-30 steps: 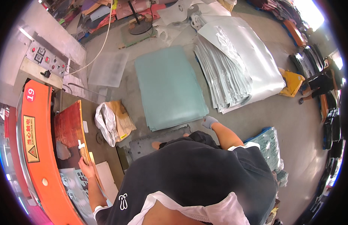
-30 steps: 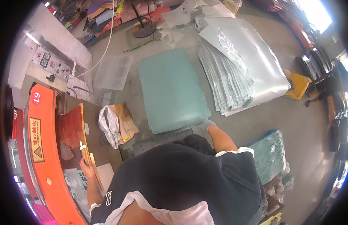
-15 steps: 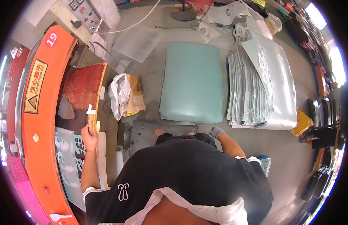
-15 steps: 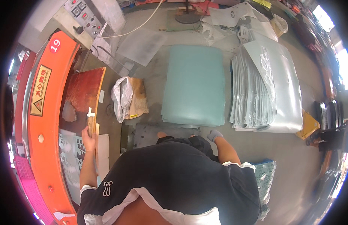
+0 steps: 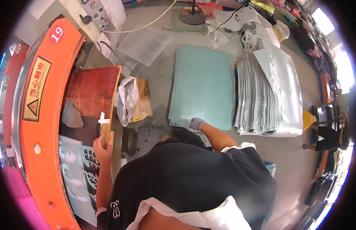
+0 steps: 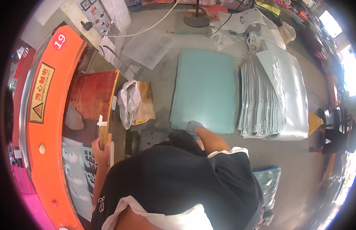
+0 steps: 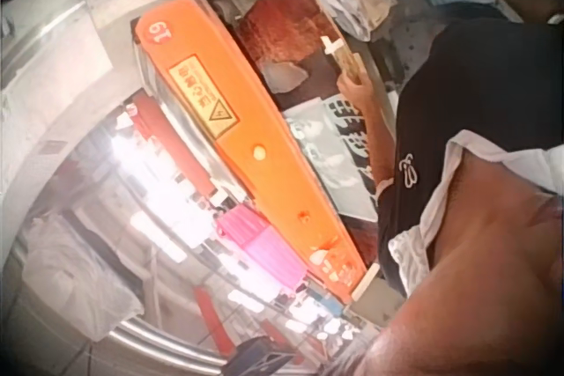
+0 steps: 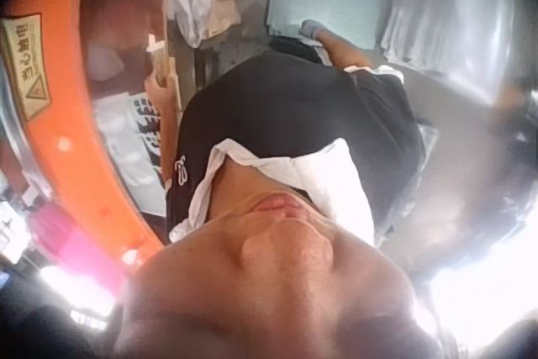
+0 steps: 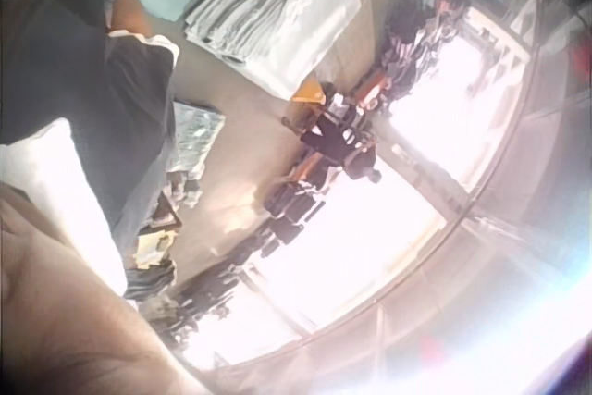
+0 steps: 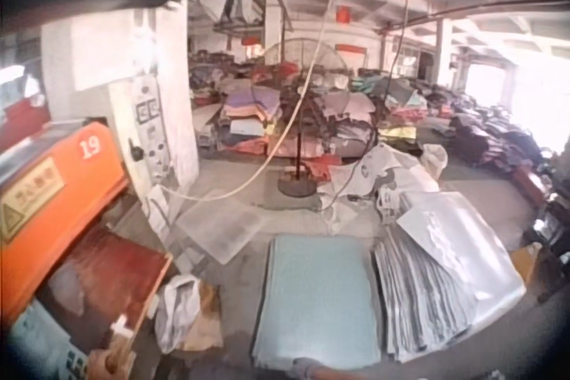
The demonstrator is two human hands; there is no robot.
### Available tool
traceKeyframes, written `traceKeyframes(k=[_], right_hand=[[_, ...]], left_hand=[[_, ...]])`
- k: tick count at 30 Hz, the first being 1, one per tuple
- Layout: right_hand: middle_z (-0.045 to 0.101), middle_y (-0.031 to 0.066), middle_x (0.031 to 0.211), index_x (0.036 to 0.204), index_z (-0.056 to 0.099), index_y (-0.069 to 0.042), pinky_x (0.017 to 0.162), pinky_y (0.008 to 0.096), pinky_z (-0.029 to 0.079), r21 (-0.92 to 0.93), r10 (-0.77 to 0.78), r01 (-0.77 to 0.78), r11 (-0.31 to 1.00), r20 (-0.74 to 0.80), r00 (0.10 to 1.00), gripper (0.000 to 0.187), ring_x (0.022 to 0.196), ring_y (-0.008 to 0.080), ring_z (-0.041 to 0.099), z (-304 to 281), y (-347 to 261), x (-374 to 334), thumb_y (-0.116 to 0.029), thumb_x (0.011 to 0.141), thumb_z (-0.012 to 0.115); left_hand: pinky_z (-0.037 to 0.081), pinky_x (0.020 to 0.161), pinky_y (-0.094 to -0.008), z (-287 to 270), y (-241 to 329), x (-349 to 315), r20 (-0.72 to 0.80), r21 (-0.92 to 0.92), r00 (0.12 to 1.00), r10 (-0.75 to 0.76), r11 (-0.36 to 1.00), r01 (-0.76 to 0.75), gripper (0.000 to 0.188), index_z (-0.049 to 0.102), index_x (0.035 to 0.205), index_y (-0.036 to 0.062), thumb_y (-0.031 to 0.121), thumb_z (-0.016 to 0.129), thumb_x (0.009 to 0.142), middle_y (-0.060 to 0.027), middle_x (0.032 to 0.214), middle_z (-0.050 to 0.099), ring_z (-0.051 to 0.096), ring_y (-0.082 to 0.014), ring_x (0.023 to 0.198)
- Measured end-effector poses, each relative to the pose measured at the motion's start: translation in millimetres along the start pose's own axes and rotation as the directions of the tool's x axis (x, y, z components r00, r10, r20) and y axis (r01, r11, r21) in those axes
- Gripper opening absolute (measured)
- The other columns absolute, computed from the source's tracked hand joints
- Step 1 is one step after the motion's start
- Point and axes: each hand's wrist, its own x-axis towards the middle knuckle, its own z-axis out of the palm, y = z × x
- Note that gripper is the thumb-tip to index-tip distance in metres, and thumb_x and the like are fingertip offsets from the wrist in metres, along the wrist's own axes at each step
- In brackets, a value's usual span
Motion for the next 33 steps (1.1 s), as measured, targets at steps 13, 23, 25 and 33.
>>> traceKeyframes(k=[13,23,25,33], right_hand=[[0.061,0.0197,0.111,0.106,0.063,-0.002,0.089,0.041,0.045,-0.206,-0.008,0.034,0.978,0.124,0.992,0.044,0.106,0.0344,0.057,-37.5,-58.3,29.0,-0.034,0.076,0.057],[0.054,0.0021,0.065,0.075,0.057,-0.004,0.056,0.0267,0.043,0.558,-0.256,0.383,0.736,-0.294,0.921,0.02,0.059,0.0102,0.05,-123.2,-139.6,115.7,-0.023,0.081,0.058],[0.054,0.0026,0.064,0.072,0.055,-0.004,0.056,0.0255,0.042,0.513,-0.279,0.514,0.688,-0.467,0.839,0.021,0.058,0.0103,0.049,-171.8,-173.0,137.7,-0.022,0.081,0.057],[0.05,0.0212,0.117,0.115,0.051,0.0,0.089,0.0351,0.042,0.122,-0.419,0.783,0.61,-0.789,0.449,0.045,0.104,0.029,0.05,-369.1,-359.0,215.6,-0.022,0.077,0.061]], left_hand=[[0.044,0.082,-0.0383,-4.1,0.5,0.2,-0.115,-0.103,0.993,-0.007,0.995,-0.005,0.026,0.057,0.095,0.0014,0.006,0.064,0.071,-0.0145,0.098,0.058,0.055,-0.0325,0.092],[0.044,0.079,-0.0384,-7.4,4.4,2.3,-0.141,-0.118,0.99,-0.028,0.993,0.011,0.026,0.057,0.094,0.0027,0.008,0.065,0.07,-0.014,0.096,0.058,0.055,-0.033,0.089],[0.044,0.079,-0.0386,-5.4,1.5,2.7,-0.13,-0.07,0.991,-0.028,0.997,0.02,0.027,0.057,0.095,0.0034,0.008,0.065,0.069,-0.0136,0.094,0.058,0.055,-0.0333,0.088],[0.042,0.076,-0.0412,14.6,-47.9,-3.0,0.253,-0.006,0.922,-0.293,0.952,0.304,0.037,0.056,0.103,0.0066,0.018,0.069,0.07,-0.0132,0.09,0.055,0.052,-0.0336,0.085]])
